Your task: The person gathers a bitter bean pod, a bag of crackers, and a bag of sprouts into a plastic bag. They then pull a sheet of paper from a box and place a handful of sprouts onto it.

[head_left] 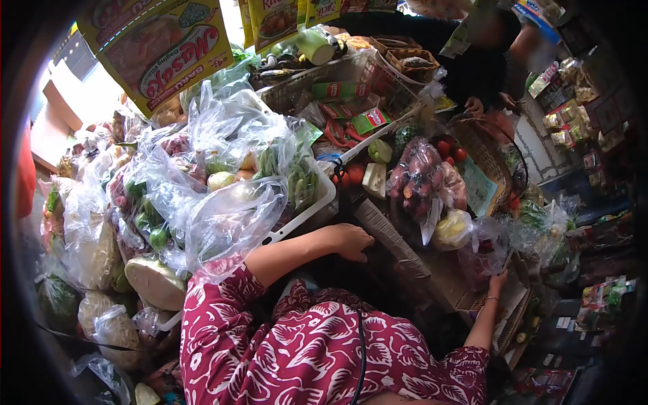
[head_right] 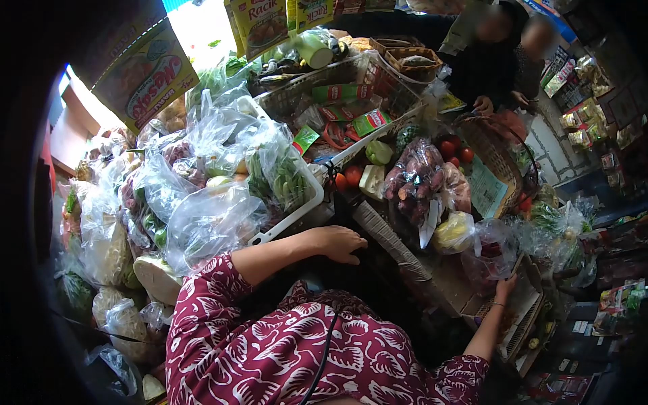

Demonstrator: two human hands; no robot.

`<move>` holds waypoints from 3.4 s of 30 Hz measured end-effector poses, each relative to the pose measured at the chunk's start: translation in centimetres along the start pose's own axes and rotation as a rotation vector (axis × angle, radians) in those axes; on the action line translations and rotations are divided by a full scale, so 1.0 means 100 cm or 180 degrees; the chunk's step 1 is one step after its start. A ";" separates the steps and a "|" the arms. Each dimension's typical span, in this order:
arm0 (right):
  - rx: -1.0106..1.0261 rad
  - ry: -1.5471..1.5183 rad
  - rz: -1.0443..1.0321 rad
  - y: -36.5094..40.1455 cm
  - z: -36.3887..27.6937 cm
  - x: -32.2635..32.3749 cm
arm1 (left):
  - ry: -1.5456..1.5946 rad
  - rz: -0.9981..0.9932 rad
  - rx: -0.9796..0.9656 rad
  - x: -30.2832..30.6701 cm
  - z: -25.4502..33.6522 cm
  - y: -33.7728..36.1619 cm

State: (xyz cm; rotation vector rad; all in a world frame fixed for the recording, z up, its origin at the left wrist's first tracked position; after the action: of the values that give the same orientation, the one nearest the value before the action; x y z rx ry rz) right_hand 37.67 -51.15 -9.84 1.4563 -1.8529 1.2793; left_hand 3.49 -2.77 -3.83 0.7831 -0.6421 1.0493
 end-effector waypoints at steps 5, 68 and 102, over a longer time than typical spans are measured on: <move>-0.0059 0.0064 -0.0009 0.005 -0.015 0.006 | 0.0031 -0.0008 -0.0007 -0.001 -0.001 -0.001; 0.0029 0.0447 0.0478 0.008 -0.013 0.008 | -0.0113 0.0674 0.0000 0.014 0.002 0.002; -0.0183 0.0482 0.0273 0.007 -0.014 0.007 | -0.0155 0.0897 0.0118 0.015 -0.003 0.000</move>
State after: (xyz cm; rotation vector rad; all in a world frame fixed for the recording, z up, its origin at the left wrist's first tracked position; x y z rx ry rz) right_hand 36.51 -50.23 -8.89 1.2274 -1.8529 1.3263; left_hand 4.09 -1.76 -2.89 0.7666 -0.7925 1.3046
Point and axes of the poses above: each hand's wrist, its own y-axis away from the middle knuckle, its own x-axis out of the back of the hand, z = x × y, the point moved 5 cm from there along -y, towards the middle knuckle, and after that the axes turned 7 degrees about z, right-handed, at the moved point
